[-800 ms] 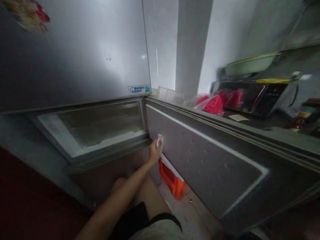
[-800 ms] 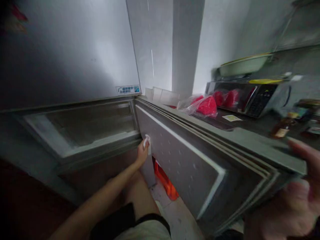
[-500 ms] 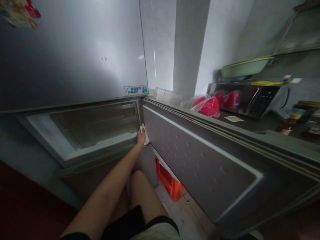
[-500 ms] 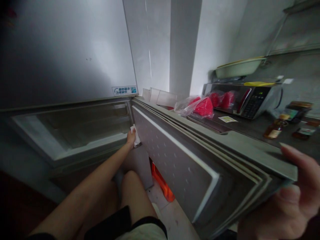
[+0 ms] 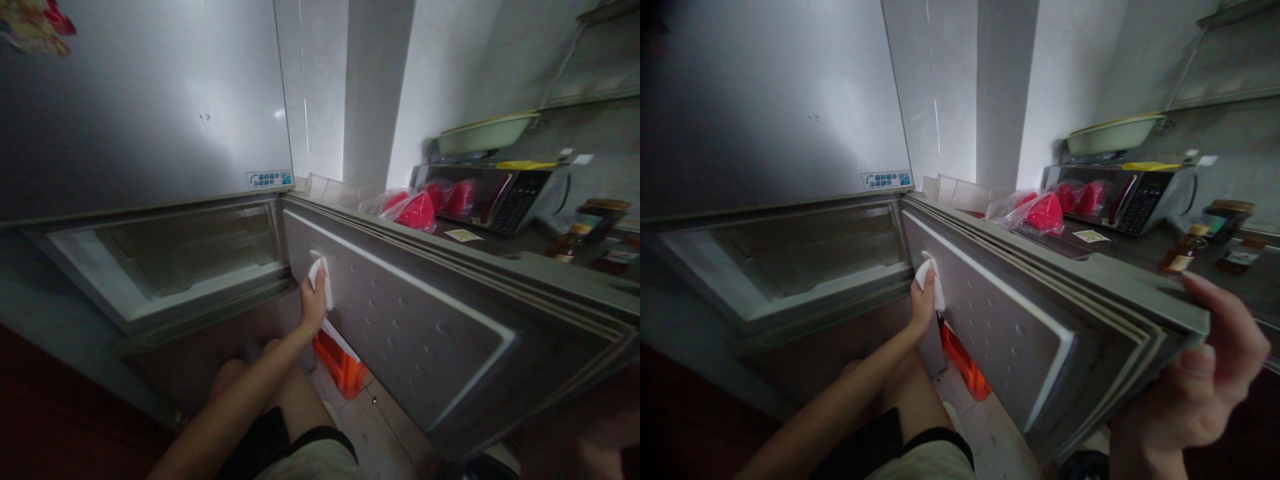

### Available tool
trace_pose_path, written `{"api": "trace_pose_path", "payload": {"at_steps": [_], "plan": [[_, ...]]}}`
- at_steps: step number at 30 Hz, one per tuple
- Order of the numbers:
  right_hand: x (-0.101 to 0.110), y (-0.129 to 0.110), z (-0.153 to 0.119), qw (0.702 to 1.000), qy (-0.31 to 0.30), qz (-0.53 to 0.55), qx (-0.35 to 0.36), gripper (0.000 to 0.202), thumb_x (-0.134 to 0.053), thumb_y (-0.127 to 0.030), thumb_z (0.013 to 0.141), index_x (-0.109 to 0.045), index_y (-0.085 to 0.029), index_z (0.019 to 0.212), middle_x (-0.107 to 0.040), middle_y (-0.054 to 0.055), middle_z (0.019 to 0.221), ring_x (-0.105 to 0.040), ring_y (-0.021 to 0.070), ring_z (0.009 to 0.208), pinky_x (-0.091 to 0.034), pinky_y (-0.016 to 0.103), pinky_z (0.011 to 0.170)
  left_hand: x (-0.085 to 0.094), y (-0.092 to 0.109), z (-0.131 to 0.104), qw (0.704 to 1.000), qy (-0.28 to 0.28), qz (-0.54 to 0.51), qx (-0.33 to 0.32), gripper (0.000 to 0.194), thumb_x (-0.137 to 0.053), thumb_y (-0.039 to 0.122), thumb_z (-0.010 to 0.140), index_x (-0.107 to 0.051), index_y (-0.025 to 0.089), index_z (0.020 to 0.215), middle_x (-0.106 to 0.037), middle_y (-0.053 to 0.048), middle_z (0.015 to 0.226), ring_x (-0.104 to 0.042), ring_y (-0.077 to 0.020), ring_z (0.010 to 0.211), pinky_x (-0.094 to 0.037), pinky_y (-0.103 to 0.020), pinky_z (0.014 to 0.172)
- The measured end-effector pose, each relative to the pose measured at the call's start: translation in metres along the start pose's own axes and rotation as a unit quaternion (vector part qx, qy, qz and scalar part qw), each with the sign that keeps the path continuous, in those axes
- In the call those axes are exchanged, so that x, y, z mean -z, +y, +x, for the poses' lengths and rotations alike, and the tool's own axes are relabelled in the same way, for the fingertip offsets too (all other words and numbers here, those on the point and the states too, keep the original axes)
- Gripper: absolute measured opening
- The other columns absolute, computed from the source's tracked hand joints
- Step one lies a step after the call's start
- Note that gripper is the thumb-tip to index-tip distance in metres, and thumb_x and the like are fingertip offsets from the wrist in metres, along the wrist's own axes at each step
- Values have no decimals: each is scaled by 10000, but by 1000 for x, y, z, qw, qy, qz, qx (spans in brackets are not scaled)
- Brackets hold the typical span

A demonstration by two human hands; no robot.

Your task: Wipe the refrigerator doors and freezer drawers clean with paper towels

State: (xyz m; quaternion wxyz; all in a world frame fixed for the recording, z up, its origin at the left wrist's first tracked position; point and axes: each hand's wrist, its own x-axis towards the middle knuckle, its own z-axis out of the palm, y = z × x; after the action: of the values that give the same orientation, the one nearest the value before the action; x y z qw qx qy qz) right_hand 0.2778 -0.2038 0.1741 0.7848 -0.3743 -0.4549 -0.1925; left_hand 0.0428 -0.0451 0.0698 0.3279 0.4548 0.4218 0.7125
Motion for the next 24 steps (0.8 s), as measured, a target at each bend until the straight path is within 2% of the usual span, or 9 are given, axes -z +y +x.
{"api": "trace_pose_path", "payload": {"at_steps": [1,3,6,9,12,15,17,20,24], "plan": [[-1,-1,1,1000,5,8,20,352,-537,-544,861,-709,-426,1144,-681,-46,1183,-572,314,1169,-360,573,1020,-3,8,-25,999,-30,0,-19,431,-583,590,842,-676,171,880,-684,-46,819,-634,-192,777,-500,-296,718],[-2,-3,2,998,3,25,49,309,-564,-499,870,-720,-430,1128,-688,-60,1180,-585,294,1140,-356,546,1031,-9,25,-73,977,-143,48,-153,390,-462,480,956,-648,183,784,-645,-37,754,-591,-172,734,-471,-300,702],[-3,-6,2,998,-4,36,52,295,-577,-465,884,-717,-422,1140,-685,-51,1182,-577,272,1135,-344,519,1035,-21,46,-129,881,-238,78,-401,439,-339,391,1001,-621,187,733,-624,-47,691,-558,-172,705,-408,-334,687],[-3,-7,1,998,-6,43,51,301,-583,-468,882,-718,-405,1143,-678,-25,1164,-562,279,1124,-314,522,1033,-33,59,-154,773,-260,62,-575,362,-437,239,969,-574,191,637,-495,20,537,-456,-136,565,-322,-325,601],[-1,-6,1,998,-11,45,50,319,-590,-477,872,-715,-396,1154,-668,-8,1158,-559,295,1102,-303,542,1026,-36,59,-148,728,-272,76,-625,346,-489,136,936,-566,186,602,-465,39,519,-417,-115,529,-309,-306,581],[0,-1,1,998,-17,40,53,327,-583,-456,880,-708,-388,1174,-662,6,1150,-566,305,1100,-313,569,1029,-27,47,-121,740,-247,97,-618,430,-380,205,1000,-602,184,633,-509,11,520,-451,-132,552,-333,-308,584],[1,3,1,997,-15,36,62,336,-571,-436,886,-704,-373,1188,-663,18,1146,-568,315,1104,-315,588,1030,-18,32,-97,797,-217,93,-555,480,-351,340,1018,-641,189,667,-576,-23,554,-512,-155,590,-384,-312,610],[1,7,2,997,-10,36,70,344,-567,-472,882,-707,-380,1182,-668,7,1161,-569,315,1113,-326,581,1023,-6,8,-55,917,-166,76,-354,419,-486,507,942,-693,207,736,-678,-46,687,-610,-174,685,-469,-306,706],[1,7,1,998,2,29,61,330,-603,-471,854,-725,-390,1150,-683,-6,1157,-581,331,1127,-340,584,1008,1,-17,12,974,-44,73,-209,406,-481,514,939,-699,176,883,-693,-62,781,-641,-191,748,-493,-299,721]]}}
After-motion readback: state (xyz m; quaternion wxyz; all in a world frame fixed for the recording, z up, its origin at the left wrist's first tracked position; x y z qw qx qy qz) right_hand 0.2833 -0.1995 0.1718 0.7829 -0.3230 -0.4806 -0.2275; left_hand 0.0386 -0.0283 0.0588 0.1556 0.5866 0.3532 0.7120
